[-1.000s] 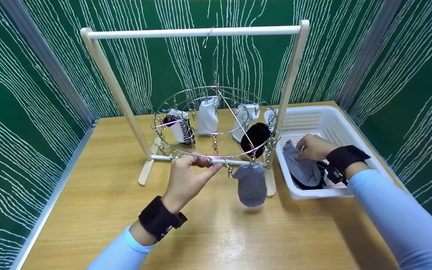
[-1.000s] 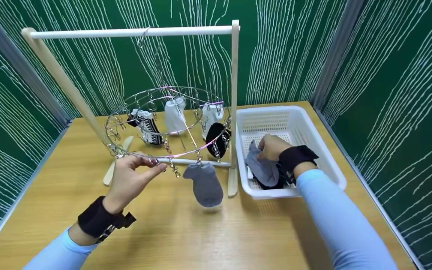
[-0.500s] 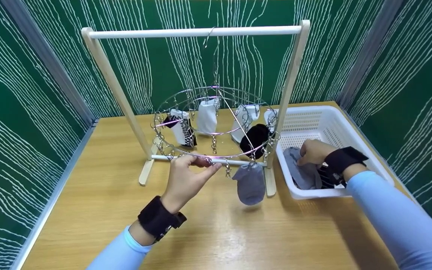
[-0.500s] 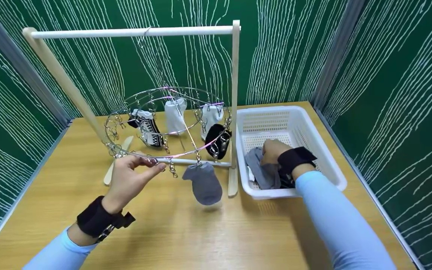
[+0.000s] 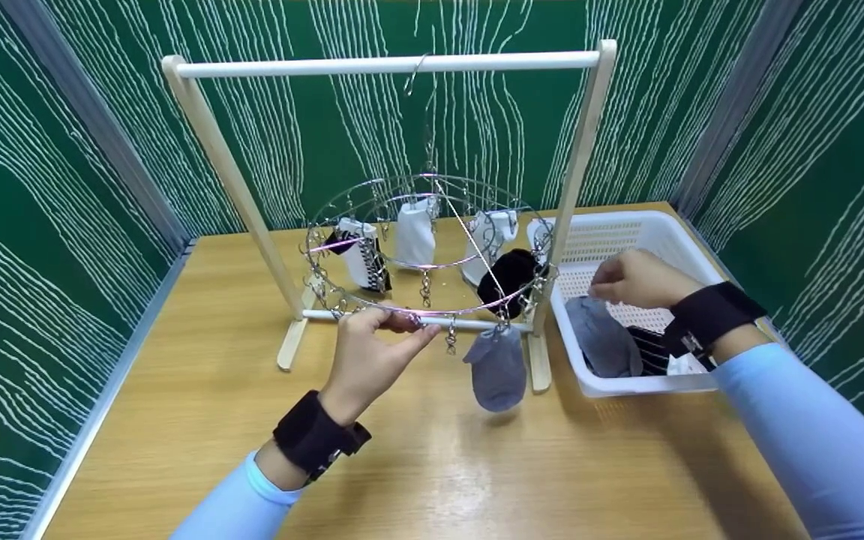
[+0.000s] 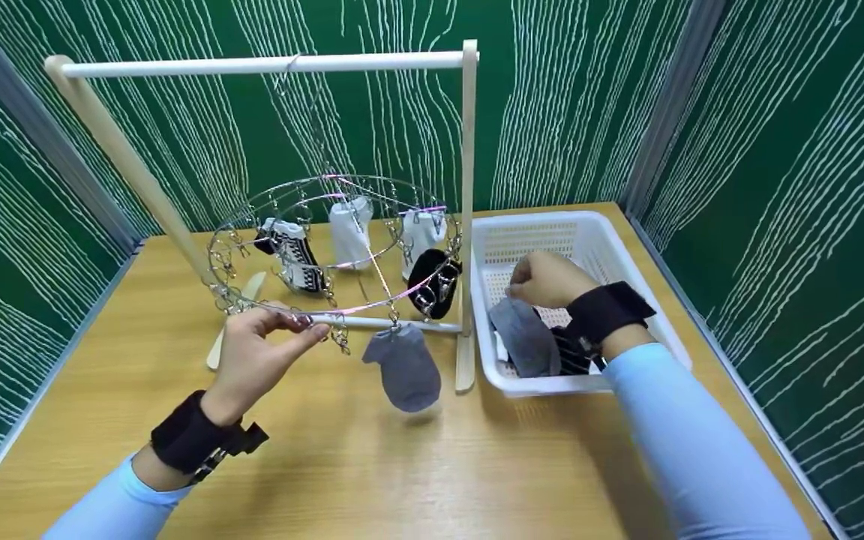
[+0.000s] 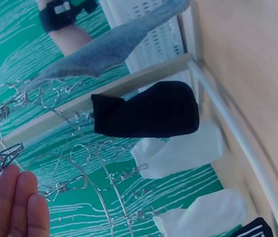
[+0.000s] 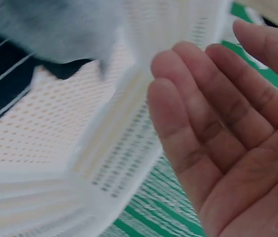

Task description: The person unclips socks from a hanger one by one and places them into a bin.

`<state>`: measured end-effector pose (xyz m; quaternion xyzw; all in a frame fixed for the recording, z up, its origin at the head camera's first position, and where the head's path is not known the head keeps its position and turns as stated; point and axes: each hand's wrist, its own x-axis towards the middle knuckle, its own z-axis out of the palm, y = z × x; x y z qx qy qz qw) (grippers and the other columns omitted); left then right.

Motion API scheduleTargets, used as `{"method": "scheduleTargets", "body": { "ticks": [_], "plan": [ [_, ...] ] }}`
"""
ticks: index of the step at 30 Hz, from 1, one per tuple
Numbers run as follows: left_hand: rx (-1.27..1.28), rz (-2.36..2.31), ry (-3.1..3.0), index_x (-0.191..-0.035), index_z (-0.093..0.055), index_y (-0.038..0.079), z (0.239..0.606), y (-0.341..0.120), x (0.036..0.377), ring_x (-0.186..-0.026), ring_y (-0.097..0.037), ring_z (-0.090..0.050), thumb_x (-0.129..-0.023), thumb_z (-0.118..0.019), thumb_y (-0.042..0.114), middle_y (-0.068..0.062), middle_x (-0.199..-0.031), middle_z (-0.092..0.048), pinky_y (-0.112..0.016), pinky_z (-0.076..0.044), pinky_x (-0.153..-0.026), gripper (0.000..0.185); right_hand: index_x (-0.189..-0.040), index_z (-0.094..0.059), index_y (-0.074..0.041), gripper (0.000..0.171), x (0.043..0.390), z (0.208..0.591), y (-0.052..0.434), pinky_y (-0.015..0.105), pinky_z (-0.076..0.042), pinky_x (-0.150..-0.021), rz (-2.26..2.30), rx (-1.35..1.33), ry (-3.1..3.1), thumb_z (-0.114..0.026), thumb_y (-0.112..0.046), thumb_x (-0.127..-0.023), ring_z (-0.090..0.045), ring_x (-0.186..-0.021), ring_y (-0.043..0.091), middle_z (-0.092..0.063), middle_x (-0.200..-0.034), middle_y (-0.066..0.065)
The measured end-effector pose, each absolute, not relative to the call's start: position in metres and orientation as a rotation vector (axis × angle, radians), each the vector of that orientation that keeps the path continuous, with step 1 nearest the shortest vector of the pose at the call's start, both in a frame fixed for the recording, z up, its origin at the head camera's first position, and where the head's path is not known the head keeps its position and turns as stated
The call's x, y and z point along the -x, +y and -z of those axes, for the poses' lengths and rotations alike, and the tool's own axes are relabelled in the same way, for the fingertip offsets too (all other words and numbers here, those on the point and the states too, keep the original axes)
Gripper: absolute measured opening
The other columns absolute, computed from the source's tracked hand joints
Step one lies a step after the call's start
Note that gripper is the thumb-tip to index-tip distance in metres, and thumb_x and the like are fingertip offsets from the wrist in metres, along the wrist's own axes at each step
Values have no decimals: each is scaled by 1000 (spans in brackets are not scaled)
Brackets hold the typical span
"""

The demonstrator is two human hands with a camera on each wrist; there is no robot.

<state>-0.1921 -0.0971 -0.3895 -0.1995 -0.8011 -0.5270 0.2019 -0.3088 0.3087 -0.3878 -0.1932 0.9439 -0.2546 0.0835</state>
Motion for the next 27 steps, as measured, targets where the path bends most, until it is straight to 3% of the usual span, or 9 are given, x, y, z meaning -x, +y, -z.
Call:
{"method": "scheduleTargets", "body": {
  "ticks": [7,20,24,27],
  "plan": [
    [536,1480,-2241,-94,-83,2,388,-98,193,-78,-17,-71,-87,-93,15,-6,-84,-80,-25,-54,-77,18,-97,-81,0,12,294,369,295,21,-51,-64,844,676,2852,-74,-9,-101,-62,-69,5,-75,-79,1],
    [513,1478,-2231,-93,-82,0,388,-103,195,-77,-20,-73,-86,-93,10,-10,-85,-80,-30,-61,-74,17,-94,-83,-1,7,260,340,277,14,-50,-61,1079,890,2912,-79,-6,-98,-60,-68,-4,-81,-86,8],
    [506,1462,-2230,-92,-82,-1,390,-105,196,-76,-20,-74,-86,-93,11,-11,-85,-80,-26,-60,-73,17,-94,-83,0,2,250,339,266,8,-54,-70,1202,1063,2977,-81,1,-93,-67,-76,-5,-82,-87,9],
    [486,1461,-2237,-91,-81,-1,390,-106,197,-76,-21,-73,-86,-93,11,-11,-86,-80,-25,-59,-74,17,-100,-82,2,12,249,340,257,4,-53,-86,1194,1307,3056,-82,7,-88,-77,-85,10,-83,-94,13]
  ]
}}
